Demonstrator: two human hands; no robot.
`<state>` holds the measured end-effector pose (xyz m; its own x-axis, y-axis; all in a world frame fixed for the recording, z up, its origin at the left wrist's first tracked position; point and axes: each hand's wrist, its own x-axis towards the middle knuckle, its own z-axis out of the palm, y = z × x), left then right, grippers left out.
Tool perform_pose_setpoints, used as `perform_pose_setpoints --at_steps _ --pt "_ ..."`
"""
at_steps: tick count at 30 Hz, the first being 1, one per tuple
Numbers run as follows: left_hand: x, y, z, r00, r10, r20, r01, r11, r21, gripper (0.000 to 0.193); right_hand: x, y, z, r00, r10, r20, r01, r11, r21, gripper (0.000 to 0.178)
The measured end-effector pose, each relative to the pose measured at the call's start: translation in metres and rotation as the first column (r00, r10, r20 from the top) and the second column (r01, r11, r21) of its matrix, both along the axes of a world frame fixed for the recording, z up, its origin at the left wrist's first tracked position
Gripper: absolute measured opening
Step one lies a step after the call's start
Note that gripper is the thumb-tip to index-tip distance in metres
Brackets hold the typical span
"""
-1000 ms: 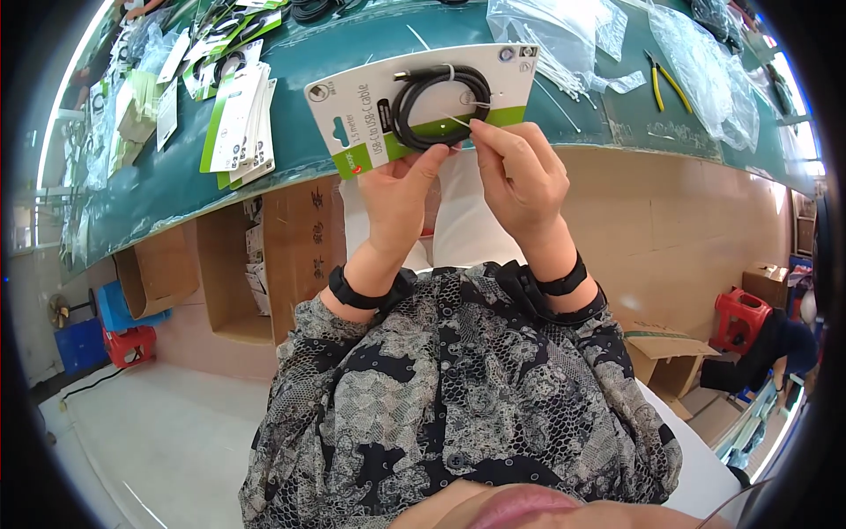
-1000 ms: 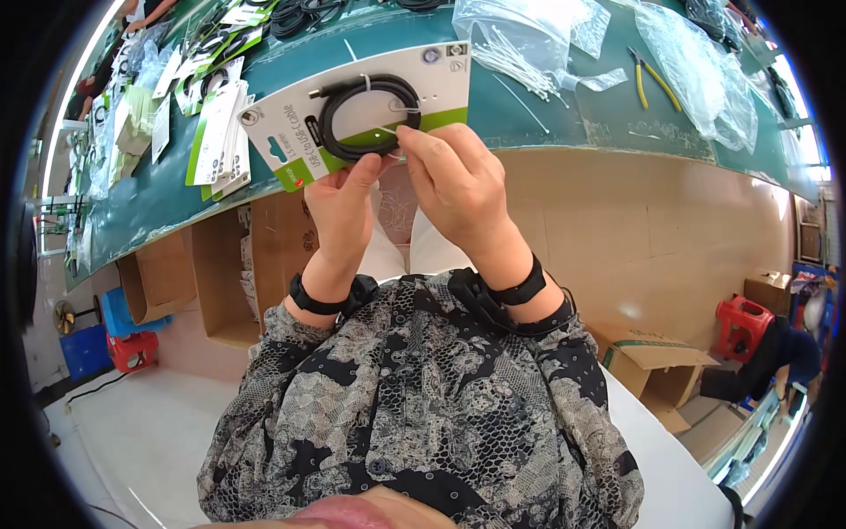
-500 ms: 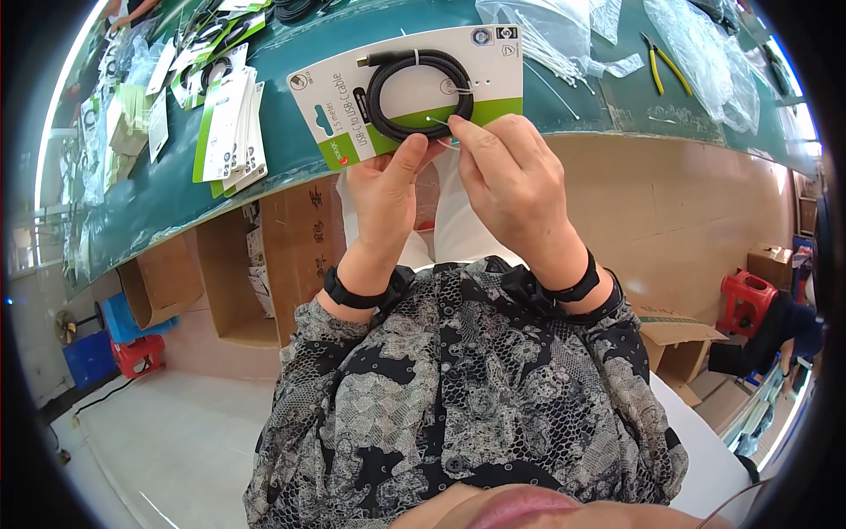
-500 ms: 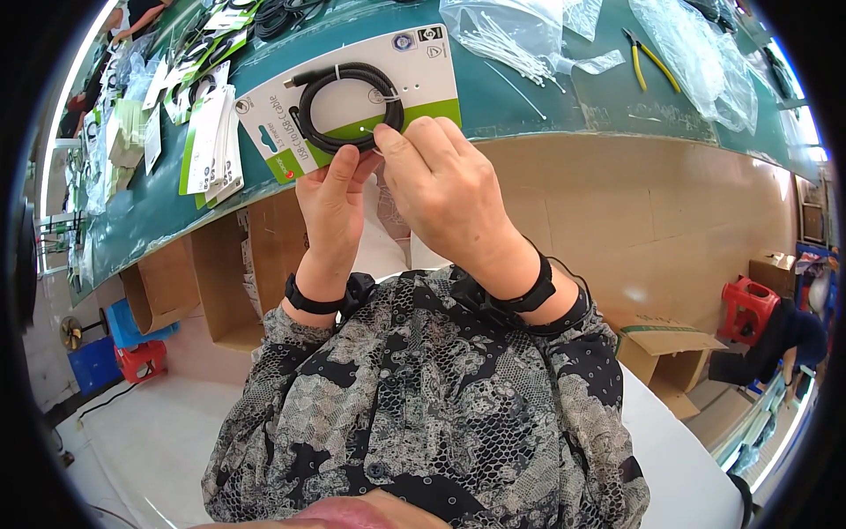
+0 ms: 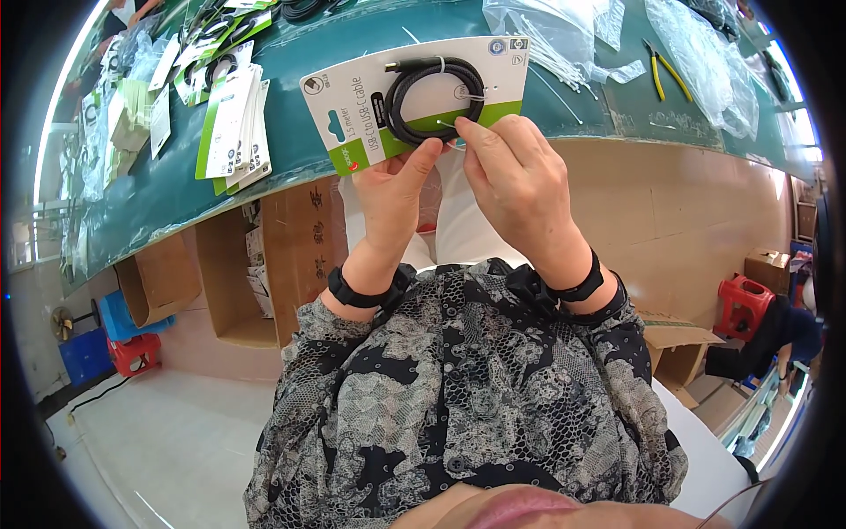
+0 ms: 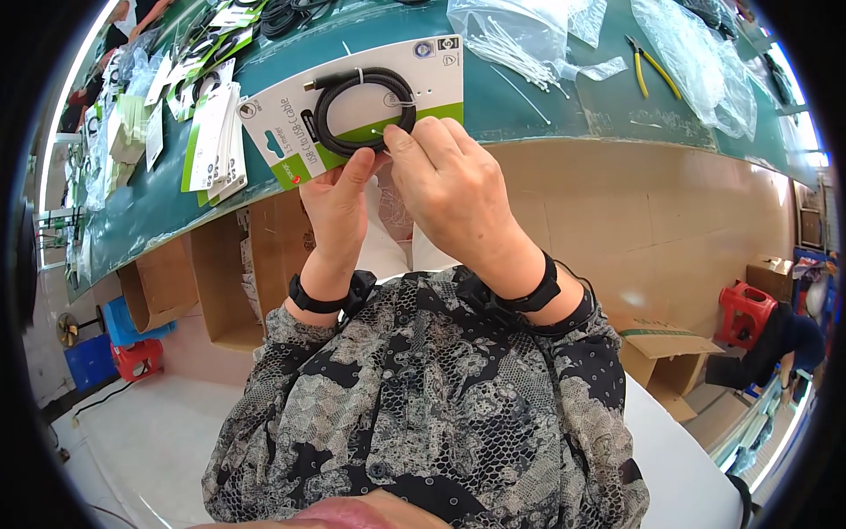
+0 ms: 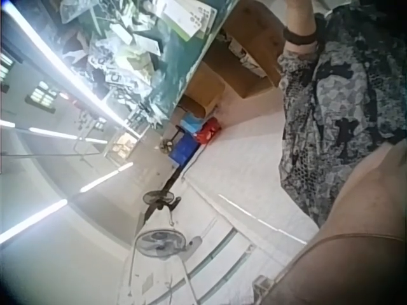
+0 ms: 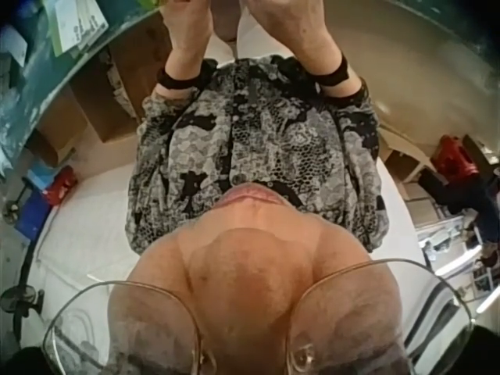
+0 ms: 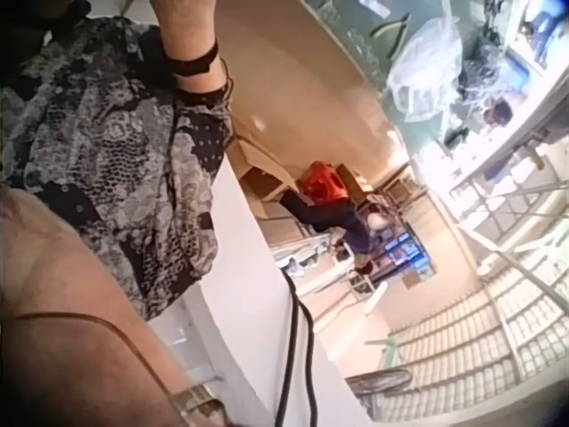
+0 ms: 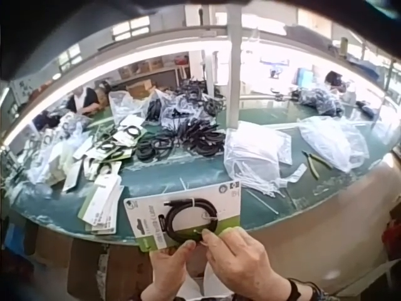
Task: The person places a cable onto a cardboard backing and threads a zip tie through the card to secure it. They tighten the tie by hand, flip the assembly over to check the back, and repeat the process with a second tie before setting it aside.
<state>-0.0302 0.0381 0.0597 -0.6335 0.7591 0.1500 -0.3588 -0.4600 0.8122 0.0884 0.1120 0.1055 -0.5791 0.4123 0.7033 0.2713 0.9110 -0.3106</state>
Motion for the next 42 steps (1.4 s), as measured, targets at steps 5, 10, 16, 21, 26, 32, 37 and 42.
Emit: perform_pose_setpoints --at_steps 5,10,16,21,26,32,37,42 --pt "0.0008 -0.0004 0.0013 0.998 0.041 -0.055 -0.042 0.999 -0.019 0.03 -0.0005 -0.002 0.0002 1.0 0.006 -0.004 -0.006 1.0 0.008 0.03" --pt "0.0005 -0.0017 0.0007 0.995 0.055 -0.084 -0.059 0.997 -0.046 0.029 -0.0012 -0.003 0.0008 1.0 -0.002 0.001 0.002 1.0 0.001 0.029" --pt "0.0009 -0.0042 -0.0044 0.986 0.07 -0.149 -0.081 0.994 -0.071 0.028 -0.0026 -0.0038 0.0 1.0 -0.001 -0.007 0.001 1.0 -0.007 0.03" --pt "0.003 -0.0023 -0.0028 0.993 0.046 -0.109 -0.053 0.997 -0.055 0.026 -0.0066 -0.0012 -0.0027 0.999 -0.014 -0.037 0.013 0.999 -0.038 0.024" --pt "0.0015 -0.0016 -0.0024 0.98 -0.094 0.173 0.095 0.995 0.002 0.026 -0.01 -0.0006 -0.0017 0.996 -0.045 -0.072 0.04 0.996 -0.075 0.018" --pt "-0.0023 -0.003 -0.0059 0.969 -0.152 0.193 0.152 0.988 0.014 0.027 -0.0091 -0.002 0.0023 0.996 -0.044 -0.083 0.04 0.998 -0.054 0.019" --pt "-0.0004 -0.0026 -0.0062 0.977 -0.133 0.165 0.131 0.991 0.028 0.028 -0.0079 -0.0033 0.0031 0.997 -0.039 -0.073 0.035 0.997 -0.062 0.02" --pt "-0.0008 -0.0021 -0.005 0.984 -0.126 0.125 0.124 0.992 0.024 0.029 -0.0071 -0.0037 0.0025 0.997 -0.043 -0.059 0.039 0.998 -0.054 0.02"
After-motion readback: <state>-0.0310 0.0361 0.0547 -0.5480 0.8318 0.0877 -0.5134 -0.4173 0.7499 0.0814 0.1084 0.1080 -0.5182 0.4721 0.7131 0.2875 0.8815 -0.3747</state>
